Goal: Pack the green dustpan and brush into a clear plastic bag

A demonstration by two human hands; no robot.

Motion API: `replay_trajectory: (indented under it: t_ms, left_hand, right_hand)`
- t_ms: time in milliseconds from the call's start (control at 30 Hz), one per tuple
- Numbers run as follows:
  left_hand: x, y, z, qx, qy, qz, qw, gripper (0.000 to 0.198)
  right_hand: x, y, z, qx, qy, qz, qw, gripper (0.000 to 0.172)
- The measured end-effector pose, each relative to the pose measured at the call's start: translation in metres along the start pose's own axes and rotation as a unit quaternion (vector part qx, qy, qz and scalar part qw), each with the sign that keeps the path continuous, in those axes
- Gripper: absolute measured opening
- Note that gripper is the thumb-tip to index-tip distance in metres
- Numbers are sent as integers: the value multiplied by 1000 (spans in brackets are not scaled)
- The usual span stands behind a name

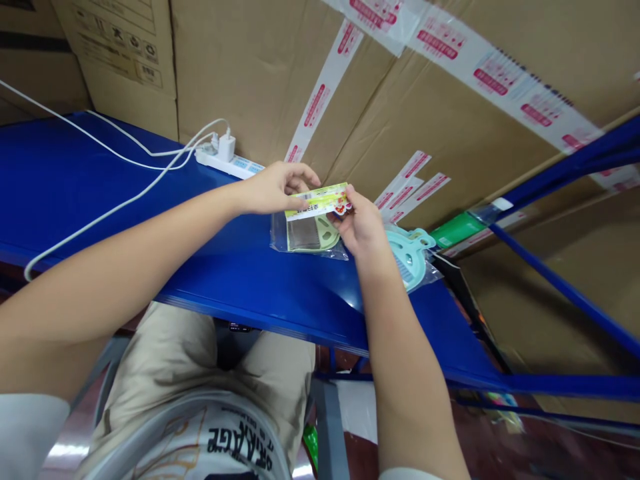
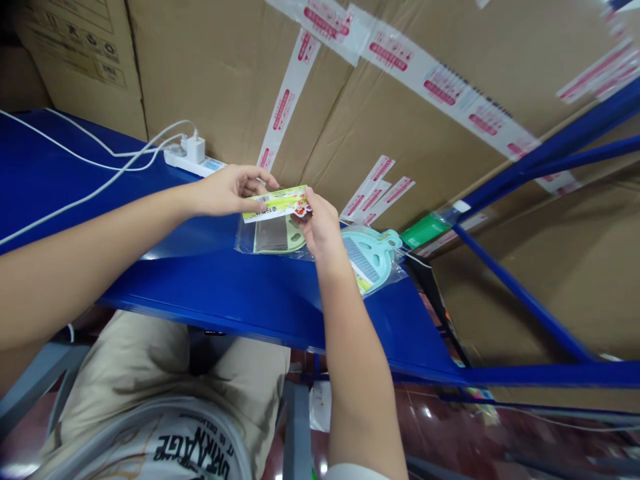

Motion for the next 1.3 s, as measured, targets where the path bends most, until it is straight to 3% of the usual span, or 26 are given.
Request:
replay_trajectory:
  t_ms: [267,400,533,667,733,800,967,1133,1300]
  left_hand:
    - [-2,-7,-2,-23,25,14,999,47]
    - [-2,-8,4,-8,6,19,1000,45]
    - [0,-1,16,58,-34,29,997,44]
    - [-2,-10,13,197,-124,-42,972,71]
    - [-4,-21,-1,272,-129,-91,949,90]
    - [-7,-27,-17,322,-119,-98,934,100]
    - [-11,-29,-33,347,-98,13,933,81]
    - [-12,-30,-26,376,-91,53,920,68]
    - [-11,-23,-16,388,-88,73,915,62]
  right_hand:
    - [6,-7,9,41,-45,-60,996,31]
    - [10,-8,14,54,-64,-46,995,29]
    - [12,-8,19,66,-121,-4,990,29]
    - [3,-1,9,36,-134,82,987,37]
    - [-5,3,-5,0,-109,127,986,41]
    - [-15,6,-22,-36,-76,164,983,41]
    - [-30,9,-46,-78,-31,214,973,39]
    - [-26,11,-37,-66,-53,210,974,40]
    - [-25,18,-25,-40,-99,154,982,37]
Point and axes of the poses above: each hand's wrist, its own x-axis towards the middle knuckle, its own z-axis out of the back of the hand, y = z × x, the point moved 4 cm from there along x, towards the middle knuckle, and after that the axes turned 7 degrees about -x, right-handed, at the moved point
